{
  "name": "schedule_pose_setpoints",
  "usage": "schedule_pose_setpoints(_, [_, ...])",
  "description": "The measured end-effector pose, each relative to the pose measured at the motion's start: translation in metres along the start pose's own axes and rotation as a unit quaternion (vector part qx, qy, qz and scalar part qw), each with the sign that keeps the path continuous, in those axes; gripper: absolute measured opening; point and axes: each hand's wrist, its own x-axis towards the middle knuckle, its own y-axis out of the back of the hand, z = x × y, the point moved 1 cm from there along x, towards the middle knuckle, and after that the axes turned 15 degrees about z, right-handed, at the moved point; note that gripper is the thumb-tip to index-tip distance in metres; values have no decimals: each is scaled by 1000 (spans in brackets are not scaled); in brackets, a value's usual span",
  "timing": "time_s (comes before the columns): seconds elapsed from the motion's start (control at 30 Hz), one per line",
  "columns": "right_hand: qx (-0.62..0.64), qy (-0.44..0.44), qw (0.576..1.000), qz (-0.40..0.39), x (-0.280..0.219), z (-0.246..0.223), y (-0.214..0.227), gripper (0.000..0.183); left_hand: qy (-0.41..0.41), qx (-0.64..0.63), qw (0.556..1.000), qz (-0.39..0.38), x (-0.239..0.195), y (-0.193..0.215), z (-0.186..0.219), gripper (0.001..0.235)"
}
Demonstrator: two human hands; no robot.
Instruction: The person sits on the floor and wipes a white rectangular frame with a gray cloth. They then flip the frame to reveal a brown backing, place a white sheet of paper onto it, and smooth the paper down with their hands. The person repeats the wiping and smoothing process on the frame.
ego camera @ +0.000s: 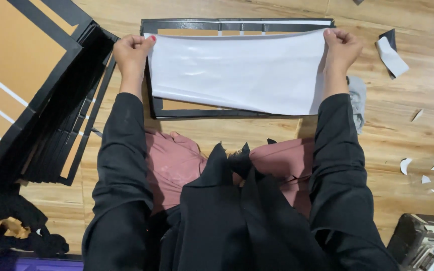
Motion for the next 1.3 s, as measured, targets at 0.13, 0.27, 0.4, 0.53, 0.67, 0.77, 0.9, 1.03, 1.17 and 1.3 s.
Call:
schedule_pose_setpoints(0.13, [-21,-17,1000,16,-6,-10,-3,22,27,-3,999,23,1,-3,-2,23])
schedule_pose_setpoints(0.27, [-74,22,997,26,-3,-6,-4,23,0,-29,999,29,6,-5,-8,26])
schedule_pose_setpoints(0.4, [34,46,995,78,32,57,-13,19,29,-10,998,58,14,-16,-21,19])
schedule_pose_setpoints(0.53, [123,54,988,77,38,66,-16,27,-8,11,998,68,18,-17,-27,22])
schedule_pose_setpoints(0.67, [34,50,996,59,25,42,-8,36,44,0,998,51,6,-12,-7,23])
schedule_pose_setpoints(0.77, [0,64,997,51,14,25,-4,37,52,3,997,55,4,-12,-5,25])
schedule_pose_setpoints(0.9, [-56,32,996,66,7,11,0,31,59,-9,996,59,1,-15,-2,29])
schedule_pose_setpoints(1.03, [-43,21,997,66,5,7,-2,35,60,-8,996,60,1,-15,1,28])
schedule_pose_setpoints(1.17, [12,36,997,61,21,32,-5,36,43,1,996,73,5,-19,-6,28])
schedule_pose_setpoints(1.3, [-26,25,997,62,25,34,-3,34,38,-23,997,67,3,-19,-6,30])
